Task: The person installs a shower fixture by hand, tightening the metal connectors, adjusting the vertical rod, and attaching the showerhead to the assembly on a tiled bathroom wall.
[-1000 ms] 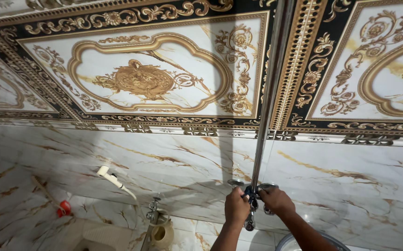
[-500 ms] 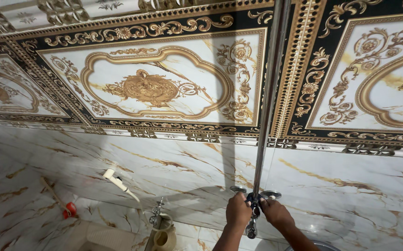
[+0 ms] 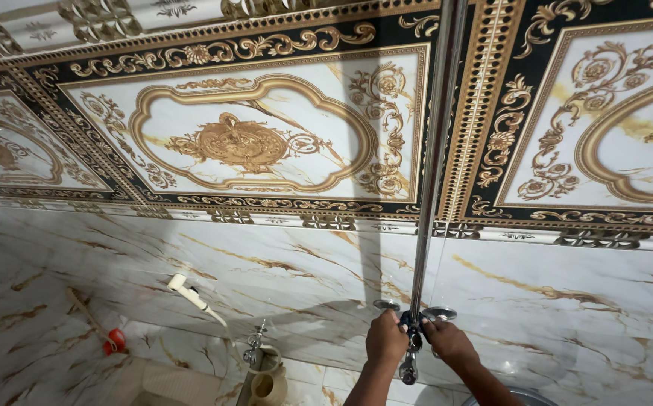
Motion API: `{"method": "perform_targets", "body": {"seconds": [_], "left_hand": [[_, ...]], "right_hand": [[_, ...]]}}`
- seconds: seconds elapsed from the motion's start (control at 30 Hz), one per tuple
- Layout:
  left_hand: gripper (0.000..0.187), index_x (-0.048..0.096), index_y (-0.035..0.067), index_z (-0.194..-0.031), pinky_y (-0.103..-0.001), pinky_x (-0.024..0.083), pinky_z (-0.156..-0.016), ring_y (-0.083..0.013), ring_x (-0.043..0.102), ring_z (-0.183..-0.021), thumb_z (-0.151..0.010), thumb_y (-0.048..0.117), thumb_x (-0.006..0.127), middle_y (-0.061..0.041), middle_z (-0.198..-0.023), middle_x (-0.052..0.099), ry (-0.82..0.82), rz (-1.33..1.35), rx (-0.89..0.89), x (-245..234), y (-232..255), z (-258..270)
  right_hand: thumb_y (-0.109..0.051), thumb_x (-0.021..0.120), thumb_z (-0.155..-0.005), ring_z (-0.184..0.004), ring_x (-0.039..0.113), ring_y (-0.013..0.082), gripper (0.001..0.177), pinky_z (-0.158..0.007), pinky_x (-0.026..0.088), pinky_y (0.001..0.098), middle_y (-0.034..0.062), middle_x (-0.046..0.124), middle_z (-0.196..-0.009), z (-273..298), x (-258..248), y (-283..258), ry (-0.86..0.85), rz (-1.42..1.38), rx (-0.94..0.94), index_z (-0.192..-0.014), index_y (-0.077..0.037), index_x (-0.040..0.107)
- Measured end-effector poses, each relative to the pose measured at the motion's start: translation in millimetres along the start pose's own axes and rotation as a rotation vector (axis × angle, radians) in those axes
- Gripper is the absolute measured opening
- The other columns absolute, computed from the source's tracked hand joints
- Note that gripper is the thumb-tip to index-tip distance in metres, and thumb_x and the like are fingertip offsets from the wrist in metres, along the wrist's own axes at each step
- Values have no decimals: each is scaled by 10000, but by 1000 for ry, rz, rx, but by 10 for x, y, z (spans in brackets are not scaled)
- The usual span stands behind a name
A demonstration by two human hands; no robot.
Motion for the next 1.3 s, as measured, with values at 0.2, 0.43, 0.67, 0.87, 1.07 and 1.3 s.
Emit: {"method": "perform_targets", "body": {"seconds": [0.2, 0.43, 0.67, 0.87, 1.07, 1.3], "left_hand": [[169, 684, 94, -978, -455, 562, -830, -342, 711, -991, -864, 190, 765, -116, -993, 753, 1, 9, 41, 77, -80, -67], [207, 674, 100, -999, -467, 555, -842, -355, 698, -998, -871, 229, 773, -132, -994, 730, -58, -52, -11, 175, -182, -174], [206, 661, 67, -880, -426, 557, -789, -349, 717, -905, -833, 209, 803, -143, -905, 729, -48, 140, 80, 459, -513, -456], [222, 655, 76, -842, -406, 566, -780, -331, 734, -881, -785, 197, 833, -142, -882, 748, -58, 166, 33, 182, -238, -368], [226, 689, 122, -963, -460, 556, -799, -370, 711, -934, -774, 132, 813, -143, -932, 732, -17, 139, 99, -57, 79, -242], [134, 704, 82, -938, -462, 563, -789, -383, 714, -917, -814, 101, 752, -155, -924, 752, 98, 166, 229, 76, -33, -119]], "right_hand": [[-289, 441, -1020, -795, 697, 375, 265, -641, 566, 496, 122, 706, -930, 22, 56, -38, 42, 3, 54, -1177, -145, 599], [-395, 474, -1131, -790, 693, 398, 470, -706, 541, 457, 174, 758, -814, 147, 84, 72, -47, -471, 459, -947, -53, 739], [-332, 389, -1006, -805, 701, 408, 338, -667, 566, 507, 154, 707, -920, 227, -190, -277, 31, -128, 192, -1117, -99, 607], [-401, 321, -1036, -893, 688, 454, 462, -792, 555, 535, 194, 724, -967, 338, -231, -395, 7, -281, 365, -994, -77, 647], [-438, 296, -1038, -920, 673, 481, 570, -846, 524, 555, 242, 743, -946, 462, -156, -472, 64, -519, 536, -921, -55, 701], [-507, 406, -999, -941, 698, 463, 561, -870, 537, 538, 247, 744, -896, 253, -480, -371, 21, -458, 613, -927, -65, 744]]}}
Point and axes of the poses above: each hand's wrist, its own z-axis away from the middle knuckle, its own x-axis out of the palm, y = z × x, the point moved 4 cm from there along -z, towards the middle knuckle
